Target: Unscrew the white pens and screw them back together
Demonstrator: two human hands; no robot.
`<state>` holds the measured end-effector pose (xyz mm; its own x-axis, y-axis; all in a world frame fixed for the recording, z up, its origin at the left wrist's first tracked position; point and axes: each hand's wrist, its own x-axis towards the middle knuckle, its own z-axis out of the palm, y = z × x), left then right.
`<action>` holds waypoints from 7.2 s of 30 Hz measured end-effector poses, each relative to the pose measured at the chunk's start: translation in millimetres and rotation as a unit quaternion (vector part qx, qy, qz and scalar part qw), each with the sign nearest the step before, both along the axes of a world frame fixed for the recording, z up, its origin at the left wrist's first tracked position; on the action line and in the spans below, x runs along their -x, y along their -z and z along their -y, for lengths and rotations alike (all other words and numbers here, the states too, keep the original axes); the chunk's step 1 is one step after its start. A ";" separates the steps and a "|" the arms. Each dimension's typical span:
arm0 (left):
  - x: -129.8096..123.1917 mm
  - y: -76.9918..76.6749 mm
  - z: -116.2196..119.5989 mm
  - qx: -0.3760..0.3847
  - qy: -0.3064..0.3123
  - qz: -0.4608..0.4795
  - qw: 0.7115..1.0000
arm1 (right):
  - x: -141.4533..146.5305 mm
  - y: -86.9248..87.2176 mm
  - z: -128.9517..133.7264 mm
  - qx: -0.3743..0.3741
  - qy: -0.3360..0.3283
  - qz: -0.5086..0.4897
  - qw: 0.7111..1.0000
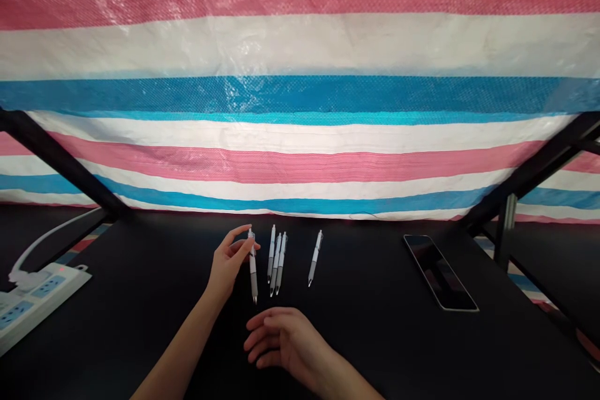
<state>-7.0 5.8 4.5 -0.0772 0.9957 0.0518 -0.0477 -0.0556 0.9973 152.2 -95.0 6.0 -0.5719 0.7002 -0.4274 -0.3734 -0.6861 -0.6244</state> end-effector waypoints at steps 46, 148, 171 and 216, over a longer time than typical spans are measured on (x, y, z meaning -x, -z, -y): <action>0.8 -8.9 8.4 0.148 0.234 0.172 0.946 | 15.9 12.6 10.8 -0.127 0.005 0.068 0.990; -1.3 -7.4 6.8 0.159 0.293 0.142 0.932 | 10.6 10.8 7.6 0.082 0.008 -0.041 0.996; -0.7 -3.3 4.0 0.182 0.237 0.198 0.933 | 8.1 8.6 4.6 0.039 0.027 -0.024 0.999; -7.5 4.4 6.0 0.134 0.223 0.238 0.936 | 8.5 18.9 -0.3 0.009 0.062 -0.041 0.997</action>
